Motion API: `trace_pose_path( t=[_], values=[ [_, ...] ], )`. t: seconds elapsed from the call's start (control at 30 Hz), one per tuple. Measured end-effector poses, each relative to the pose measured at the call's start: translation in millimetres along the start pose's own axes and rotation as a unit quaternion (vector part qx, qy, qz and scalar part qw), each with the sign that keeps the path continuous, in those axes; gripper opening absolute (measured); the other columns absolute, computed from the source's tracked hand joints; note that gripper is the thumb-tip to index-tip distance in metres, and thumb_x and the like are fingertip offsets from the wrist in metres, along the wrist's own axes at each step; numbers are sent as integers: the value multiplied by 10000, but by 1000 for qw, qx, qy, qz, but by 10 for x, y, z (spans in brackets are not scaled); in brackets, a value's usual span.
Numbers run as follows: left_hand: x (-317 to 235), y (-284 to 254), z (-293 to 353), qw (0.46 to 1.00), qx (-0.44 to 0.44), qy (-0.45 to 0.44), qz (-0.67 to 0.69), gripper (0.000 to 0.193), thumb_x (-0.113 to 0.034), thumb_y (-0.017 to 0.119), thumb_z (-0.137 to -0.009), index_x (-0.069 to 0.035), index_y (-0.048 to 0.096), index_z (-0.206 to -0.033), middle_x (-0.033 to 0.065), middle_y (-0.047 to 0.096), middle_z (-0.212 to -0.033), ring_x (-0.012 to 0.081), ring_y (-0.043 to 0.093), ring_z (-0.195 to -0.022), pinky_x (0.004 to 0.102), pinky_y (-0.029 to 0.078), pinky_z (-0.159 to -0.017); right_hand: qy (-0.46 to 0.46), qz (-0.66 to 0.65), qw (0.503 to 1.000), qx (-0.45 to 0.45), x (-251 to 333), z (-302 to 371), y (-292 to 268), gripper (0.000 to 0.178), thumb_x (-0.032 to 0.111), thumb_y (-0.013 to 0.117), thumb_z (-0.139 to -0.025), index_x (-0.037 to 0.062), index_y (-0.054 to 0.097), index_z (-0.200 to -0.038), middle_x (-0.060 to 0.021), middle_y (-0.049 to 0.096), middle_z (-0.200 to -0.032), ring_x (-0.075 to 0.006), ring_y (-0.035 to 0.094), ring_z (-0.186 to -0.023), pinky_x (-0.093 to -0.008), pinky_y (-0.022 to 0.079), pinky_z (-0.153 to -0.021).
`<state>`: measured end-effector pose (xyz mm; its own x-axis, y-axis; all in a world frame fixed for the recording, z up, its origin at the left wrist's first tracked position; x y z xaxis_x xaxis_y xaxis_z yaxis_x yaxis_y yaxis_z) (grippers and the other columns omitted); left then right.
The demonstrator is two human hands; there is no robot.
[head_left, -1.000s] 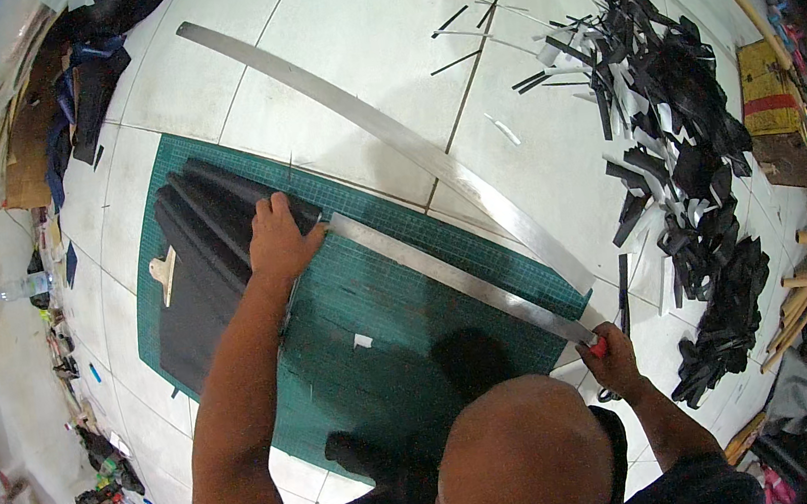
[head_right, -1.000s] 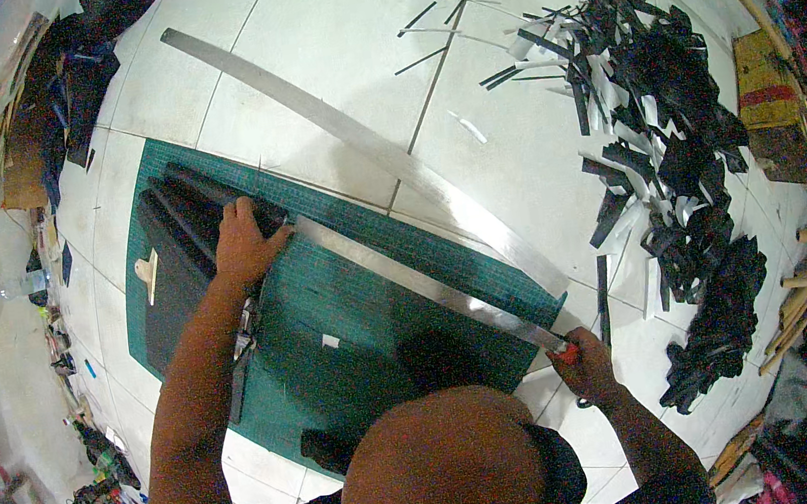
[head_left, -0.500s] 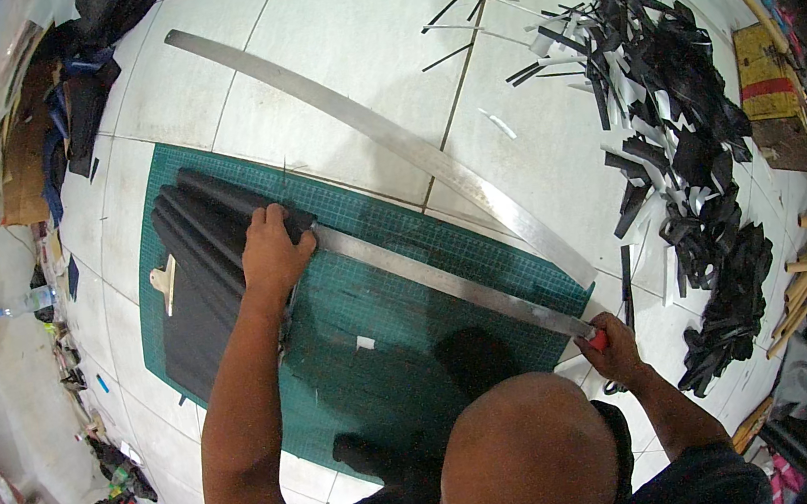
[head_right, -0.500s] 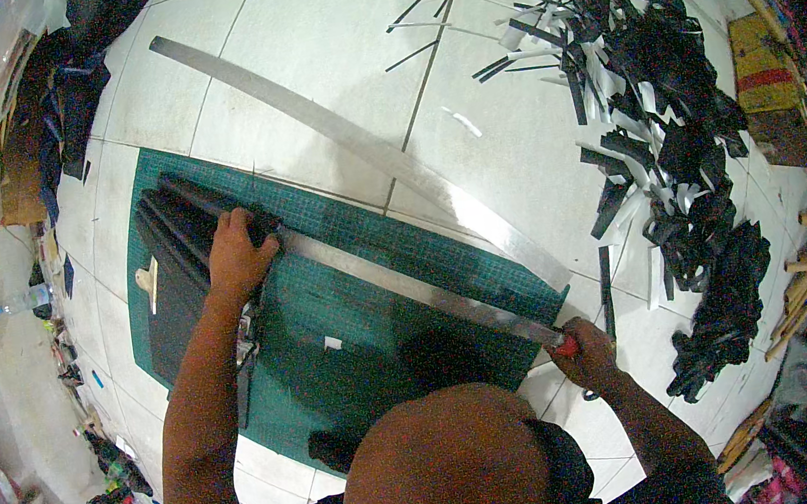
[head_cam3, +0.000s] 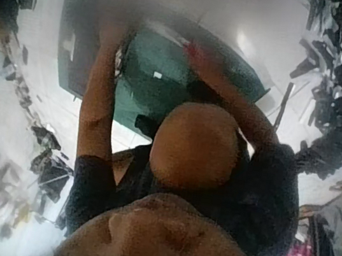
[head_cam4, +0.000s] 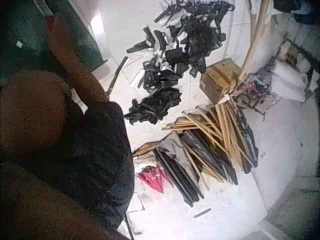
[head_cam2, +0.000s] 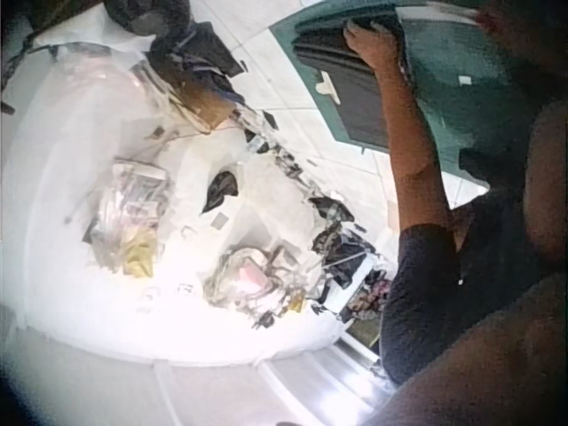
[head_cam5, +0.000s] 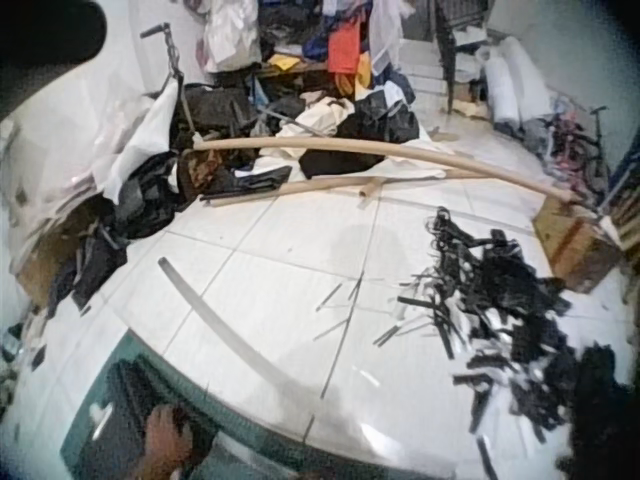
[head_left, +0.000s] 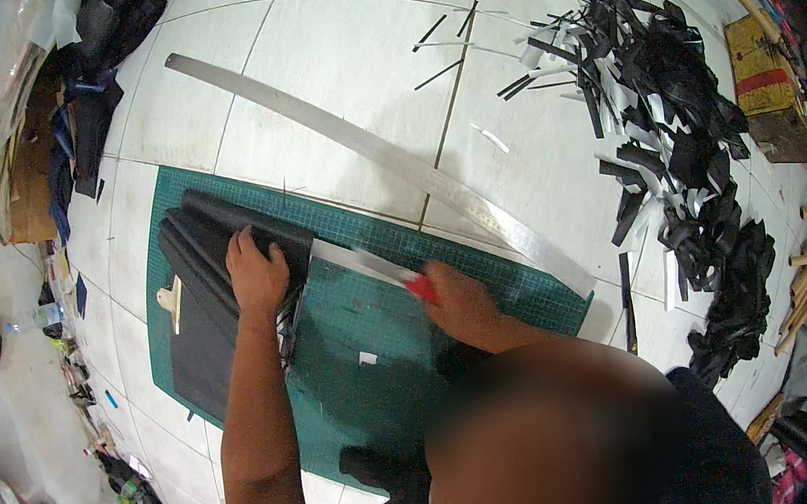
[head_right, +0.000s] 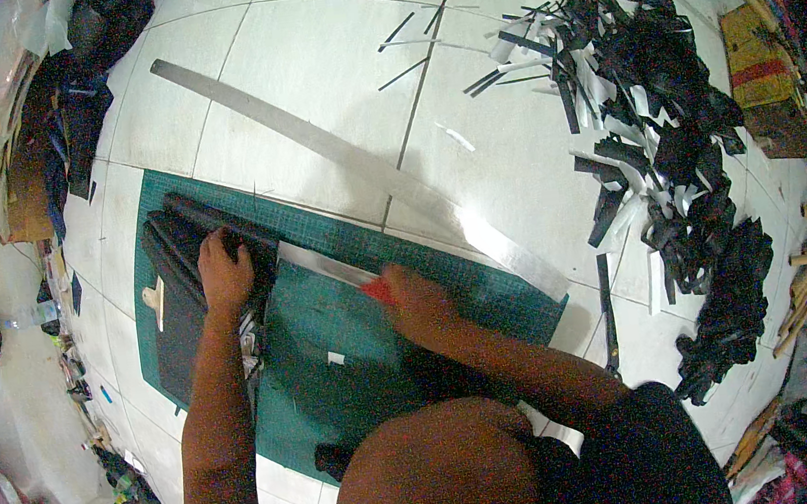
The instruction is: The person aligns a black sheet on a green cutting mat, trims the edge using a utility knife and a ruler, and then places a cardboard template over the sheet.
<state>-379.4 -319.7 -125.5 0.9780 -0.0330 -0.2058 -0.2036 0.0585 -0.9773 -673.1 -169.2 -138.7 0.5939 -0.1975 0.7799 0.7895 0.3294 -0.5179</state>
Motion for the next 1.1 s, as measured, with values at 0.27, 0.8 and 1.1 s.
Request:
trace_pose_path(
  t=[0.27,0.8,1.1],
  values=[
    [10,210,79,990,80,-2,-117,835,-529,586,-910,40,348,-1473,247,329,-1538,419,249,-1448,497,287,-1136,33,-40,998,-38,637,-1192,469,393,261,692,-887,31,442,-1084,-238,647,-912,-448,654,-857,-544,504,-723],
    [-90,293,145,987,96,-70,-104,849,-537,588,-907,-25,297,-1519,141,249,-1607,381,200,-1477,532,284,-1125,-79,148,984,62,383,-1111,-309,450,327,652,-919,22,495,-1211,-215,607,-1007,-374,643,-923,-469,528,-734],
    [-107,272,127,990,98,-79,-69,857,-496,625,-898,-26,275,-1524,147,229,-1613,388,185,-1481,534,281,-1118,-233,289,926,68,293,-989,-269,461,313,656,-903,94,573,-1301,-116,558,-857,-277,610,-744,-408,514,-606]
  ],
)
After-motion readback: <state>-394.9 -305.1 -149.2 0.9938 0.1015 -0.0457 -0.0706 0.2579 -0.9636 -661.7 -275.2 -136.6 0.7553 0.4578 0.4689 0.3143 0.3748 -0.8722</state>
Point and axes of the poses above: each hand's wrist, its own z-axis away from the middle knuckle, its own y-axis out of the palm, x = y × z, the point moved 5 cm from there along -z, towards the middle knuckle
